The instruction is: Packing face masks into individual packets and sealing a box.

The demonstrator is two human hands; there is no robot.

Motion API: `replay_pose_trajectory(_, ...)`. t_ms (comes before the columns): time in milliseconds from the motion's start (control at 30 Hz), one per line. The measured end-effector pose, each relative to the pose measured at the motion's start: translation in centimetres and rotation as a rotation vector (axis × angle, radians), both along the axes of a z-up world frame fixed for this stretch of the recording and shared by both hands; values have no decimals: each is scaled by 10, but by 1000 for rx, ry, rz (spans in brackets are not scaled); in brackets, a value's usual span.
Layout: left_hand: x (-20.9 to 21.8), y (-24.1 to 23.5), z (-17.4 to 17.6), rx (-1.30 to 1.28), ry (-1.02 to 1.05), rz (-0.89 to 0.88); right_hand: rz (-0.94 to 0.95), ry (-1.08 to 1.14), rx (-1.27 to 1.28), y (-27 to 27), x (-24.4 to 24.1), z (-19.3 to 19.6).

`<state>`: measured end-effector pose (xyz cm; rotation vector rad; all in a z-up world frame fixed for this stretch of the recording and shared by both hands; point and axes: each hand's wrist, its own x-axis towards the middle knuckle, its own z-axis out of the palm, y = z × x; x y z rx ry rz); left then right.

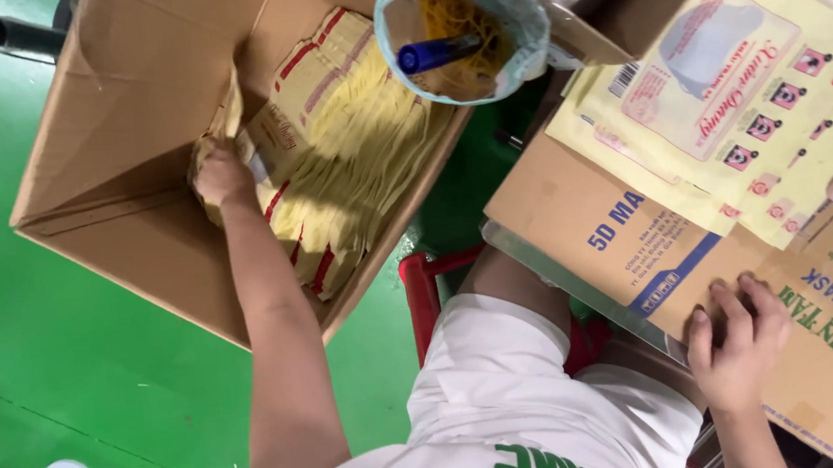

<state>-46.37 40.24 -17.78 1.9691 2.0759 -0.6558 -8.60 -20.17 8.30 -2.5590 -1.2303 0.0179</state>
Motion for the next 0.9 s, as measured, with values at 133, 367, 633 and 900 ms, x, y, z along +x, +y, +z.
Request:
replay_pose_trajectory(133, -54, 12, -61, 113, -40, -176, -75, -8, 38, 8, -1, 5)
replay_pose_trajectory(367, -67, -29, 140, 186, -182, -307, -58, 61, 133, 38, -17, 12)
replay_pose_trajectory(633, 13, -220, 428, 196, -939, -378, 521, 295, 612, 147, -105, 100)
replay_pose_trajectory(900, 226, -372, 420, -389, -1193, -1201, 202, 133, 654, 34, -79, 88)
